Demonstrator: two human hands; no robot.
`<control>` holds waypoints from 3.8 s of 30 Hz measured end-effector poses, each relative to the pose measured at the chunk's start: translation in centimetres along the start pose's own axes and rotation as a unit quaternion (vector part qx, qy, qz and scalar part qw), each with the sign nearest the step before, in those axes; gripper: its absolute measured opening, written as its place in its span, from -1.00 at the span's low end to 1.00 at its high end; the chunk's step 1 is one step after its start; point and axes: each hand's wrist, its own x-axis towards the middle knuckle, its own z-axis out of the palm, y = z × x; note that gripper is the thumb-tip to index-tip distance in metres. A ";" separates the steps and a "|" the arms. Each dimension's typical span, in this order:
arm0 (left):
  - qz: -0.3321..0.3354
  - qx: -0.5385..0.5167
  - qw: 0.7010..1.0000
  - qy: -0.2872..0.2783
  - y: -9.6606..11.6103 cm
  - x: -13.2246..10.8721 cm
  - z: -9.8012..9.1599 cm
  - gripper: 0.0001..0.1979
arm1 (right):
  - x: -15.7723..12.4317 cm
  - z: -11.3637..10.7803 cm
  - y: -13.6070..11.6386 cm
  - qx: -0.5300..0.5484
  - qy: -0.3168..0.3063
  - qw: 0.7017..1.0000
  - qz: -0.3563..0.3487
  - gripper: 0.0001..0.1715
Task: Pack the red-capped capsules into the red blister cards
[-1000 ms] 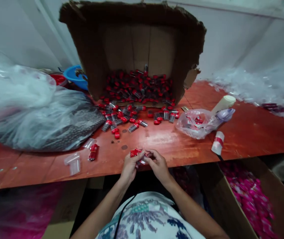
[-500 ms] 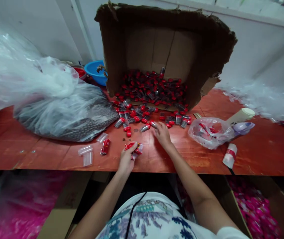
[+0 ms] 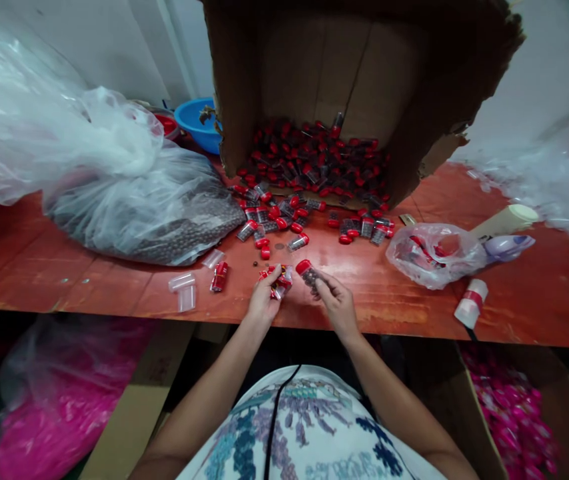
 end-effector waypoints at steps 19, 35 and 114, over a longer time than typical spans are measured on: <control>0.042 0.039 0.998 -0.019 -1.1 -1.8 0.3 -0.94 | -2.6 -0.7 -0.3 0.032 -0.007 0.999 0.039 -0.56; 0.138 0.107 0.983 -0.063 -1.1 -3.5 0.6 -0.65 | -2.9 -0.4 -0.2 0.071 -0.031 0.996 0.044 -0.54; 0.115 0.278 0.936 -0.184 -2.3 -5.2 -0.1 -0.68 | -3.8 -1.1 1.3 0.073 0.034 0.997 0.010 -0.73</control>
